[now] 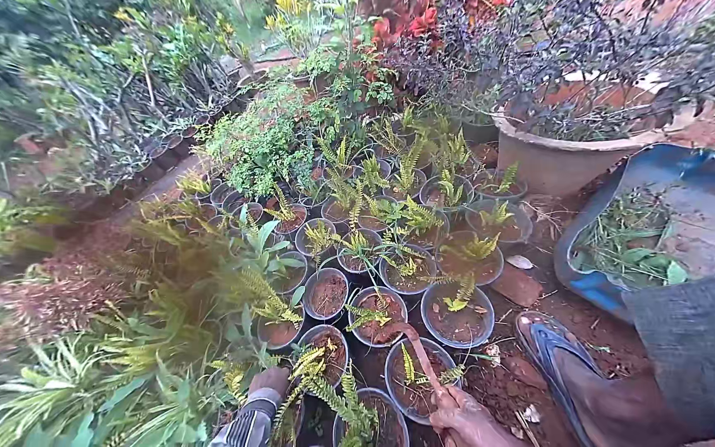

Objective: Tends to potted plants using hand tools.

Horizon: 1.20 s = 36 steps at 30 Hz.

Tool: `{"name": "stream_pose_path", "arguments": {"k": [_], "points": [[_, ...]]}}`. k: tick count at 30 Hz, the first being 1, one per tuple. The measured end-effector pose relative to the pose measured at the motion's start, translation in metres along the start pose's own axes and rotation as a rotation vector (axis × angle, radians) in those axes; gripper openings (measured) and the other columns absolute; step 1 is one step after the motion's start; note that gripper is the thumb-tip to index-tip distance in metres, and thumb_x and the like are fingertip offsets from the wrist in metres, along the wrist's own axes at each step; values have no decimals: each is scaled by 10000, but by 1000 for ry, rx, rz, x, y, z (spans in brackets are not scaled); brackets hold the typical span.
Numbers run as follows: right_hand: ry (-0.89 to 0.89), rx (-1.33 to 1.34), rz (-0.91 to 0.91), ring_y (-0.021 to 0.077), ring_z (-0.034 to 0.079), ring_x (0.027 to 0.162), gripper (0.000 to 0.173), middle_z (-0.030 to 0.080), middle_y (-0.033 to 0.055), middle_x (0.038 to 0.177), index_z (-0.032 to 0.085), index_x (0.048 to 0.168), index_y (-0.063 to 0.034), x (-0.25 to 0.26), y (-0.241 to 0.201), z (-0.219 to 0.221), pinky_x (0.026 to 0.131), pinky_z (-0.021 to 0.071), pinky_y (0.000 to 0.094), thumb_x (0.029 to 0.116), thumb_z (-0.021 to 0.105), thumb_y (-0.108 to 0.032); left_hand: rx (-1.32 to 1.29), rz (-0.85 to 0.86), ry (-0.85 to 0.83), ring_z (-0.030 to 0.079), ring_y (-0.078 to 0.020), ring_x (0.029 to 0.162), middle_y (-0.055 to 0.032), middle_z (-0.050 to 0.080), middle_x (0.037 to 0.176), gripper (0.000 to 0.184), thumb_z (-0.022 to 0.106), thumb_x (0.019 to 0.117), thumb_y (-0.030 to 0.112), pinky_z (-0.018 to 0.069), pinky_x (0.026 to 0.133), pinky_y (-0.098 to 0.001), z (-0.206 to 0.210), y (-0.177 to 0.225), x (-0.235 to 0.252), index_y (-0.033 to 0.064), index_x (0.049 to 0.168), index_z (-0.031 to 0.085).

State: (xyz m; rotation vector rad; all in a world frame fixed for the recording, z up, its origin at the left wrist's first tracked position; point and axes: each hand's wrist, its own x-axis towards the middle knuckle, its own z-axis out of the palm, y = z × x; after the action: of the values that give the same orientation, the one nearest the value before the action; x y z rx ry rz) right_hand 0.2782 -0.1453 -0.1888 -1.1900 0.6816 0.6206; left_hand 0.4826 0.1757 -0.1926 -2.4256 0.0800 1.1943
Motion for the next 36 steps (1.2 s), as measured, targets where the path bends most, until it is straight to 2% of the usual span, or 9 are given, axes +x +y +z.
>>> {"name": "stream_pose_path", "arguments": {"k": [8,13,16,19,23,25,30,33,36], "points": [[-1,-2,8,131,584,584,328,604,64,883,460,1246,-83,-1,1,2,516,521,277,962,624,-77,4,33,24,543,-451,1332,-272,574,1416,390,331,1120,155,438,1063,-619,10,-4,-15,-30,1381,555],[-2,-19,37,139,587,594,366,604,67,891,445,1294,-102,-4,-2,2,512,511,284,976,625,-123,8,43,99,547,-458,1309,-260,591,1392,418,599,989,167,420,1070,-660,28,-5,-18,0,1372,589],[0,-20,38,137,582,594,381,596,66,893,445,1309,-99,-4,-2,2,515,512,280,975,627,-125,-34,57,145,589,-440,1272,-218,621,1379,418,577,999,195,462,1029,-648,33,-10,-9,79,1400,595],[0,-30,43,134,584,598,386,593,64,898,439,1323,-99,-3,-3,3,520,515,276,983,619,-127,14,47,69,516,-460,1344,-265,558,1435,471,600,987,150,388,1101,-656,26,-6,-19,2,1430,537],[3,-27,47,134,589,599,373,599,63,902,444,1315,-101,-3,-4,4,516,518,272,987,620,-127,-38,17,128,564,-425,1305,-222,607,1392,478,665,941,258,448,1056,-641,26,-5,-20,47,1367,615],[3,-26,48,129,586,597,348,597,60,899,451,1292,-101,-4,-5,5,514,516,268,988,619,-124,-19,8,100,546,-450,1316,-265,599,1378,490,648,960,291,426,1071,-656,28,-6,-23,-20,1337,607],[11,-30,39,126,579,592,323,591,60,889,458,1288,-103,-6,-8,4,508,507,266,1002,604,-136,-124,-9,117,524,-432,1348,-226,582,1425,453,602,994,304,411,1088,-651,28,-16,-19,60,1375,618],[70,-85,-40,128,553,559,353,557,61,871,456,1303,-97,-12,-8,9,487,499,274,988,612,-133,-309,-90,89,536,-403,1348,-230,584,1417,458,614,986,310,431,1085,-624,27,-32,-11,34,1352,618],[115,-332,-230,171,611,654,507,595,104,963,461,1377,-69,-18,-8,11,593,546,353,934,666,-210,-477,-136,105,557,-384,1329,-256,591,1388,517,678,960,339,436,1100,-587,32,-41,2,-14,1331,609]]}}
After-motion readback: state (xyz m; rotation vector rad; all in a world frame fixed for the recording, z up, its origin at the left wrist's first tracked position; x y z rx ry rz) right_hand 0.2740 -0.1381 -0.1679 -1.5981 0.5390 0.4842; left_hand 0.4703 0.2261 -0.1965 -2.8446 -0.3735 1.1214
